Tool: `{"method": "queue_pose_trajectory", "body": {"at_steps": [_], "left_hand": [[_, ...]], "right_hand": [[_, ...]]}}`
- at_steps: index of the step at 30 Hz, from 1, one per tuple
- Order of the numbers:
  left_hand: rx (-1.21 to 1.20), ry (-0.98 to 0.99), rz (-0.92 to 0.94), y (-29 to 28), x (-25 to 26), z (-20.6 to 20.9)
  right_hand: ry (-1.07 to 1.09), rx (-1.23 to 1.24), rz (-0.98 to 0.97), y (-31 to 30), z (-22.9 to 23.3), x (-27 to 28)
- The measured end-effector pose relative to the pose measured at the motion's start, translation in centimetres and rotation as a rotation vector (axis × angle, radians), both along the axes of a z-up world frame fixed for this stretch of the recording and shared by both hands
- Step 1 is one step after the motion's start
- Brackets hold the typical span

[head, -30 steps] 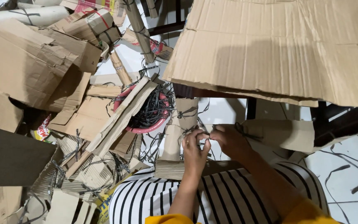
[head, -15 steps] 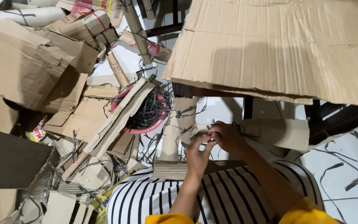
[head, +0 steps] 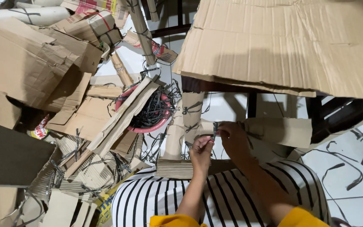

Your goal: Wrapping wooden chair legs with protective cardboard and securing the cardboard with twisted wire.

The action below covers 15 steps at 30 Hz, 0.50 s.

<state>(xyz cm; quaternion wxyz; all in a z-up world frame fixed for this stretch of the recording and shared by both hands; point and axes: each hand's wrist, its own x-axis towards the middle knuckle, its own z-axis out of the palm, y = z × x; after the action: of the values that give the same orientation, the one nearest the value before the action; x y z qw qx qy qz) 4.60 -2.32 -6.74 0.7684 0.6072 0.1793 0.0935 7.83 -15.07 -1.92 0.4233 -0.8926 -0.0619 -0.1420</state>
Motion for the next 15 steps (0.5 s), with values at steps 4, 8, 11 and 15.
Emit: {"method": "queue_pose_trajectory", "body": {"at_steps": [4,8,11,15], "left_hand": [[-0.062,0.002,0.016,0.1,0.0,0.4],[-0.057,0.004,0.041,0.0,0.0,0.6],[-0.071,0.023,0.046,0.3,-0.3,1.2],[-0.41,0.195,0.048,0.7,0.1,1.7]], "right_hand": [[0.077,-0.042,-0.136,1.0,0.4,-0.1],[0.194,-0.021,-0.163,1.2,-2.1,1.8],[0.261,-0.025,-0.163,1.5,-2.3,2.8],[0.306,-0.09,-0.103,2.3,-1.0,3.9]]}}
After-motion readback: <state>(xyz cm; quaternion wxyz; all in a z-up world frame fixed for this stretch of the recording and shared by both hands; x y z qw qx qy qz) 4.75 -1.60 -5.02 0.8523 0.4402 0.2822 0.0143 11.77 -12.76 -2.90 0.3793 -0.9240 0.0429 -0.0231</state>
